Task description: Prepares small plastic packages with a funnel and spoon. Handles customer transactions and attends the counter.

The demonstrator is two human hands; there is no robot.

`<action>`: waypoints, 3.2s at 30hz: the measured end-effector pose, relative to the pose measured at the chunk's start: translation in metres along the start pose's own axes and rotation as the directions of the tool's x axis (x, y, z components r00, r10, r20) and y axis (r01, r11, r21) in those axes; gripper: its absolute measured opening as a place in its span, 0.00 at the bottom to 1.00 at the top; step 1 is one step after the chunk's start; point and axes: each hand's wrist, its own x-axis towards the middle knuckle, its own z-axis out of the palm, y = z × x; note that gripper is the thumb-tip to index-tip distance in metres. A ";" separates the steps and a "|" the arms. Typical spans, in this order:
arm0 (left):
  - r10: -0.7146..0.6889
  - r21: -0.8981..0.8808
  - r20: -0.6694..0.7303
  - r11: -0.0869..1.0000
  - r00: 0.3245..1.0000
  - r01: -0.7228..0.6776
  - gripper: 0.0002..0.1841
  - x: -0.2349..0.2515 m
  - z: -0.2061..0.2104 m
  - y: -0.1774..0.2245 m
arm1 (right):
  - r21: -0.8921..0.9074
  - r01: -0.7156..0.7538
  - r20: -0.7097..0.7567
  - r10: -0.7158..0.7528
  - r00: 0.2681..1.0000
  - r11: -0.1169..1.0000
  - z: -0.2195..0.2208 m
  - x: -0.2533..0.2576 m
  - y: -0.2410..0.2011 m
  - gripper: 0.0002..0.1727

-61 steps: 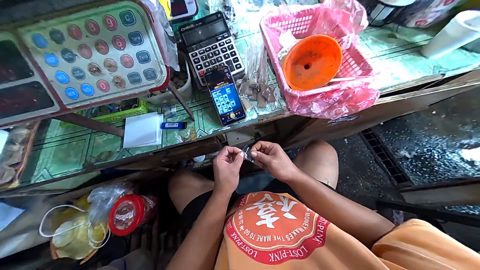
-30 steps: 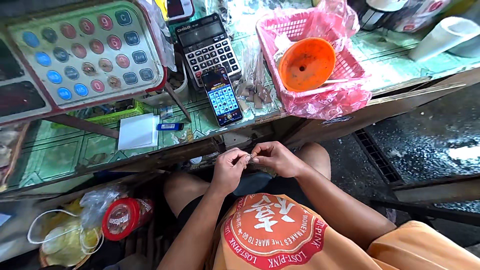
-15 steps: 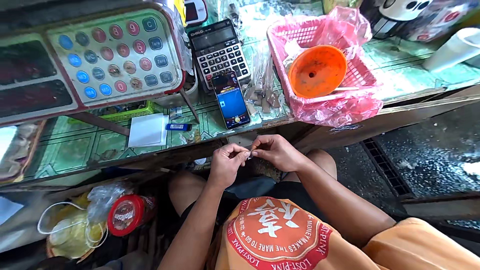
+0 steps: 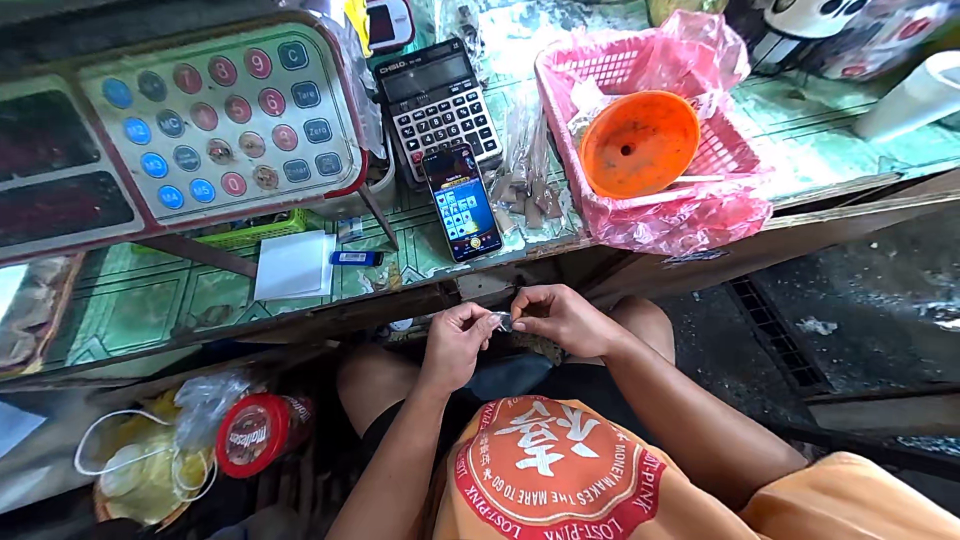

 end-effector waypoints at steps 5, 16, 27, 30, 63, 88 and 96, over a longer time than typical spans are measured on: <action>0.036 0.018 0.056 0.999 0.998 -0.037 0.05 0.003 0.004 0.003 | 0.060 -0.010 0.021 0.008 1.000 0.998 0.000 -0.002 -0.002 0.07; 0.013 -0.054 -0.030 0.998 0.999 -0.015 0.07 0.014 -0.003 0.020 | 0.069 0.025 -0.021 -0.024 0.999 0.997 -0.006 0.007 -0.010 0.08; 0.052 0.162 0.067 0.985 0.996 -0.062 0.03 0.021 0.002 0.028 | 0.052 0.045 -0.099 -0.040 0.994 0.998 -0.010 0.002 -0.006 0.09; 0.080 0.138 0.068 0.986 0.995 -0.089 0.09 0.021 0.009 0.025 | 0.073 0.051 -0.107 -0.043 0.993 0.996 -0.010 -0.002 -0.006 0.11; 0.202 0.234 -0.043 0.954 0.978 -0.187 0.10 0.023 0.029 0.015 | 0.215 0.053 -0.159 -0.019 0.987 0.975 -0.001 -0.001 -0.005 0.07; 0.091 0.027 -0.001 0.995 0.996 -0.091 0.13 0.016 0.013 0.007 | 0.094 0.059 0.013 -0.061 0.998 0.994 -0.006 -0.007 -0.005 0.08; 0.050 -0.103 0.184 0.994 0.982 -0.031 0.04 0.011 0.005 0.009 | 0.127 0.013 -0.036 -0.008 0.999 0.992 -0.005 -0.007 -0.001 0.08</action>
